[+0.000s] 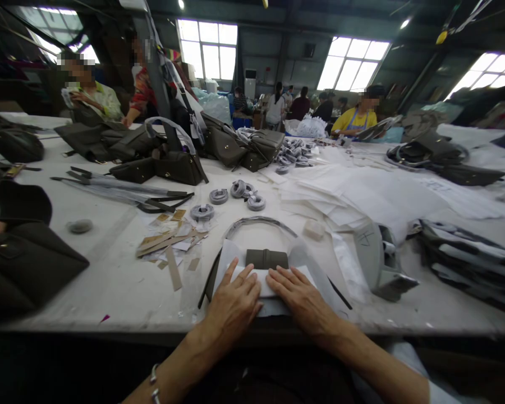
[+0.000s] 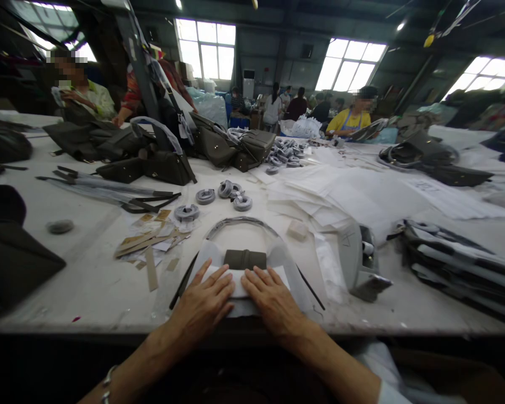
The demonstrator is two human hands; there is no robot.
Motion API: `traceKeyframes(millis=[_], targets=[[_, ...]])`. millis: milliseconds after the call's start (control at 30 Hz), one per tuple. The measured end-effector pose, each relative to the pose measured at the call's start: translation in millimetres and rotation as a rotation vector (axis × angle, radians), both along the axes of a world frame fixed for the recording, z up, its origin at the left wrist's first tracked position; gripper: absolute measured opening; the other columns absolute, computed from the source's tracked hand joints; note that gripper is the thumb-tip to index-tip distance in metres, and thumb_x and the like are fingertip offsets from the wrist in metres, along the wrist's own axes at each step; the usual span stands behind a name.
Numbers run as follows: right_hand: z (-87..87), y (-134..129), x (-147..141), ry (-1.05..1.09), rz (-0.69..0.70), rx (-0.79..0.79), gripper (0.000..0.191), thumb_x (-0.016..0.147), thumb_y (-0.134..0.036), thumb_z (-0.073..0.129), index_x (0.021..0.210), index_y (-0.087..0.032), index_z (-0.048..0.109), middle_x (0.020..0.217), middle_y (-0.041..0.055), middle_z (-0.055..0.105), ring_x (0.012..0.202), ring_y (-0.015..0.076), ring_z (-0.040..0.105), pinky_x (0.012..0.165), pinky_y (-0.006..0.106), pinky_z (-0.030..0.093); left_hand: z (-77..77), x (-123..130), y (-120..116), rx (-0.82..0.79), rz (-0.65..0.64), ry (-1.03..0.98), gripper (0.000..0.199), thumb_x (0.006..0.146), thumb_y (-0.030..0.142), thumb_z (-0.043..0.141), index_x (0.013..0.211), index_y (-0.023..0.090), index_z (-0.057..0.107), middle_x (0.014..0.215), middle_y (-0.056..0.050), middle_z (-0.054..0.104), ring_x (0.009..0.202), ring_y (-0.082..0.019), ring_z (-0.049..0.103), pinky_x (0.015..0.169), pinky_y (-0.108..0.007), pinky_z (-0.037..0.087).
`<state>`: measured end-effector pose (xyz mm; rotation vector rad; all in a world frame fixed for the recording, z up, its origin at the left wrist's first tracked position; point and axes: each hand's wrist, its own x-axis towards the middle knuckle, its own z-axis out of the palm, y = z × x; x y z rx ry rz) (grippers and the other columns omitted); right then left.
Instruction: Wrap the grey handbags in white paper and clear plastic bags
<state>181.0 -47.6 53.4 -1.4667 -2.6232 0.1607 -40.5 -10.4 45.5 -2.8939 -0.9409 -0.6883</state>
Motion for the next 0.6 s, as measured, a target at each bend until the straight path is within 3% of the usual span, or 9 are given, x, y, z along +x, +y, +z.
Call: traceKeyframes(millis=[100, 233, 300, 400, 500, 600], targets=[[13.2, -1, -3, 0.034, -0.044, -0.152, 0.06, 0.084, -0.003, 0.041, 0.143, -0.016, 0.047, 0.148, 0.0127, 0.045, 0.139, 0.0277, 0.04, 0.115, 0.055, 0.031, -2.3, 3, -1, -0.076, -0.016, 0.043, 0.028, 0.091, 0.024, 0.059, 0.116, 0.013, 0.059, 0.125, -0.013, 0.066, 0.124, -0.027, 0.057, 0.113, -0.05, 0.034], [23.9, -6, -7, 0.062, -0.082, -0.241, 0.06, 0.089, -0.026, 0.055, 0.145, -0.01, 0.042, 0.151, 0.018, 0.039, 0.141, 0.0318, 0.035, 0.115, 0.057, 0.029, 5.7, -2, 3, -0.221, -0.106, 0.082, 0.069, 0.081, 0.05, 0.07, 0.132, 0.01, 0.047, 0.138, -0.021, 0.055, 0.13, -0.03, 0.051, 0.11, -0.051, 0.039], [16.7, -9, -9, 0.049, -0.093, -0.175, 0.065, 0.086, -0.027, 0.061, 0.146, -0.009, 0.041, 0.151, 0.0187, 0.039, 0.141, 0.0337, 0.035, 0.115, 0.058, 0.028, 5.6, -6, 6, -0.248, -0.146, 0.104, 0.075, 0.08, 0.048, 0.072, 0.138, 0.011, 0.042, 0.141, -0.021, 0.052, 0.134, -0.03, 0.046, 0.111, -0.053, 0.038], [-6.7, -15, -8, 0.044, -0.075, 0.015, 0.064, 0.084, -0.017, 0.059, 0.145, -0.01, 0.041, 0.15, 0.0172, 0.042, 0.14, 0.0334, 0.037, 0.114, 0.059, 0.029, -5.6, -10, 11, -0.23, -0.183, 0.113, 0.06, 0.09, 0.029, 0.061, 0.144, 0.015, 0.038, 0.143, -0.016, 0.051, 0.137, -0.025, 0.044, 0.112, -0.051, 0.036], [-28.7, -20, -5, 0.058, -0.026, 0.172, 0.063, 0.084, -0.007, 0.053, 0.146, -0.01, 0.039, 0.149, 0.0155, 0.044, 0.14, 0.0307, 0.038, 0.114, 0.057, 0.031, -20.2, -15, 14, -0.15, -0.204, 0.131, 0.051, 0.094, 0.013, 0.046, 0.144, 0.021, 0.041, 0.144, -0.011, 0.052, 0.136, -0.021, 0.045, 0.113, -0.049, 0.035], [-38.2, -22, -2, 0.074, -0.017, 0.243, 0.064, 0.084, -0.003, 0.049, 0.146, -0.01, 0.037, 0.149, 0.0144, 0.045, 0.14, 0.0289, 0.037, 0.115, 0.056, 0.03, -24.8, -18, 11, -0.022, -0.226, 0.19, 0.054, 0.092, 0.012, 0.043, 0.146, 0.023, 0.039, 0.146, -0.008, 0.05, 0.138, -0.024, 0.042, 0.114, -0.053, 0.031]])
